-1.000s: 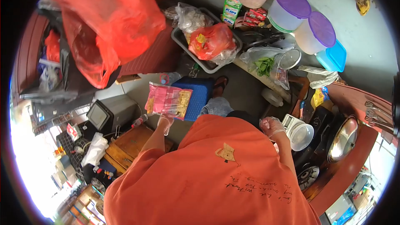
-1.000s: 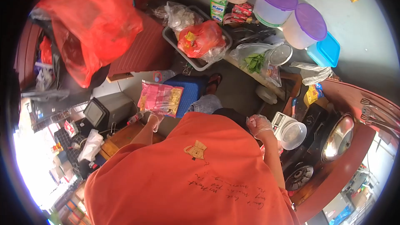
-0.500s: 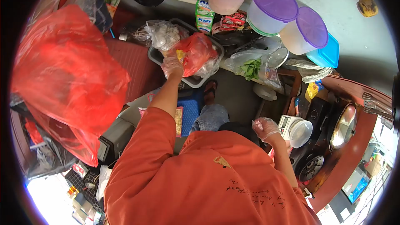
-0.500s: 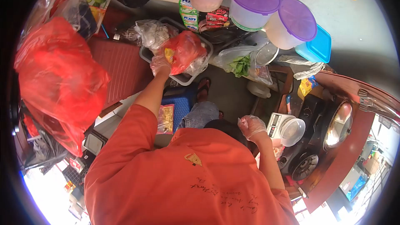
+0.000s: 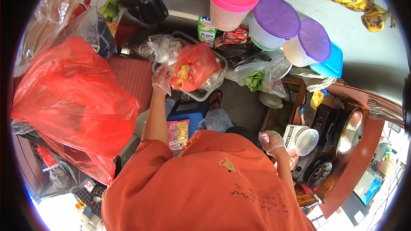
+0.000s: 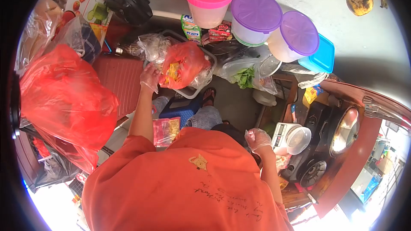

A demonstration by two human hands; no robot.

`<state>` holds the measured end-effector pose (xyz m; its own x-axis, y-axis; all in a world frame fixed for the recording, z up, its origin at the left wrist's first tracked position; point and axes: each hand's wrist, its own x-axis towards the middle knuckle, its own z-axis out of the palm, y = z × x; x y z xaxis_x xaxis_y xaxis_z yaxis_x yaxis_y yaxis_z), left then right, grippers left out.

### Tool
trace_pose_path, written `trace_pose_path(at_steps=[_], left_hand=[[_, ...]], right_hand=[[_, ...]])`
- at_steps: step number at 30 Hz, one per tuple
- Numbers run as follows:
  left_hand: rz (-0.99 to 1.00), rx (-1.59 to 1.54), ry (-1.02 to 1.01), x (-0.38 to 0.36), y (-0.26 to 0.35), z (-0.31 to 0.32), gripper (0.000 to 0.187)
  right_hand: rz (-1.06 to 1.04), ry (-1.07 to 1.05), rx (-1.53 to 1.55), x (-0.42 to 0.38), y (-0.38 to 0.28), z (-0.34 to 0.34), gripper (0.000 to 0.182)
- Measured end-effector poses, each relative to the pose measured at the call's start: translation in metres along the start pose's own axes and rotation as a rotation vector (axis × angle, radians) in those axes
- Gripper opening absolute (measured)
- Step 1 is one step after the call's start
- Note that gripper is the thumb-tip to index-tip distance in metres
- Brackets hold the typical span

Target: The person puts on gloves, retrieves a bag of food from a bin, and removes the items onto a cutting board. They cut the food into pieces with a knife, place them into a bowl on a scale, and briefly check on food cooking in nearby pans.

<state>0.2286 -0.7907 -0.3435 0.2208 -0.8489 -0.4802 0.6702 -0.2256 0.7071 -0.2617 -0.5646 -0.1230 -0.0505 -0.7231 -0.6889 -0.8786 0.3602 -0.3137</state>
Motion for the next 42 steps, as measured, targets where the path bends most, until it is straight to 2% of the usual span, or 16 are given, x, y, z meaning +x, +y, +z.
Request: trace_pose_path(at_steps=[2, 3, 4, 6, 7, 9, 12, 16, 22, 24, 26, 31, 35, 38, 40, 42], left_hand=[[0.033, 0.475, 0.134, 0.013, 0.002, 0.008, 0.025], [0.315, 0.931, 0.102, 0.021, -0.003, 0.013, 0.038], [0.315, 0.929, 0.101, 0.014, -0.001, 0.029, 0.038], [0.322, 1.45, -0.295, -0.014, 0.007, 0.084, 0.045], [0.325, 1.447, -0.292, -0.018, 0.002, 0.1, 0.045], [-0.184, 2.188, -0.602, -0.02, -0.008, 0.121, 0.054], [-0.307, 2.419, -0.409, -0.022, -0.018, 0.121, 0.046], [-0.745, 2.358, -0.595, -0.024, -0.001, 0.125, 0.047], [-0.66, 2.435, -0.634, -0.057, 0.033, 0.148, 0.044], [-0.329, 2.349, -0.645, -0.063, 0.047, 0.15, 0.041], [-0.546, 2.335, -0.568, -0.087, 0.08, 0.191, 0.035], [0.269, 2.045, -0.058, -0.005, 0.014, 0.129, 0.033], [0.067, 2.077, -0.164, 0.023, -0.019, 0.133, 0.041], [-0.05, 1.929, 0.018, 0.042, -0.041, 0.122, 0.04], [-0.068, 2.267, -0.215, 0.049, -0.04, 0.12, 0.035], [-0.074, 2.21, -0.156, 0.035, -0.019, 0.134, 0.034]], right_hand=[[0.012, 0.006, 0.008, -0.001, -0.001, 0.001, 0.031], [0.019, -0.002, 0.016, -0.002, -0.003, 0.0, 0.031], [0.024, -0.01, 0.023, -0.001, -0.005, 0.0, 0.032], [0.026, -0.015, 0.003, -0.001, -0.009, -0.001, 0.032], [0.027, -0.023, -0.018, 0.0, -0.011, -0.003, 0.031], [0.019, -0.022, -0.035, 0.002, -0.009, -0.002, 0.032], [0.02, -0.013, -0.051, 0.001, -0.009, -0.004, 0.033], [0.088, -0.053, 0.016, -0.001, -0.006, -0.005, 0.034], [0.073, -0.036, -0.041, -0.007, 0.009, 0.007, 0.036], [0.123, -0.063, 0.008, -0.011, 0.005, 0.003, 0.034], [0.121, -0.082, 0.044, -0.012, 0.01, 0.005, 0.032], [0.1, -0.057, 0.038, -0.013, 0.02, 0.01, 0.032], [0.131, -0.068, 0.048, -0.014, 0.021, 0.006, 0.031], [0.147, -0.099, 0.098, -0.015, 0.03, 0.008, 0.037], [0.124, -0.082, 0.078, -0.018, 0.032, 0.005, 0.036], [0.097, -0.063, 0.065, -0.02, 0.036, 0.005, 0.036]])
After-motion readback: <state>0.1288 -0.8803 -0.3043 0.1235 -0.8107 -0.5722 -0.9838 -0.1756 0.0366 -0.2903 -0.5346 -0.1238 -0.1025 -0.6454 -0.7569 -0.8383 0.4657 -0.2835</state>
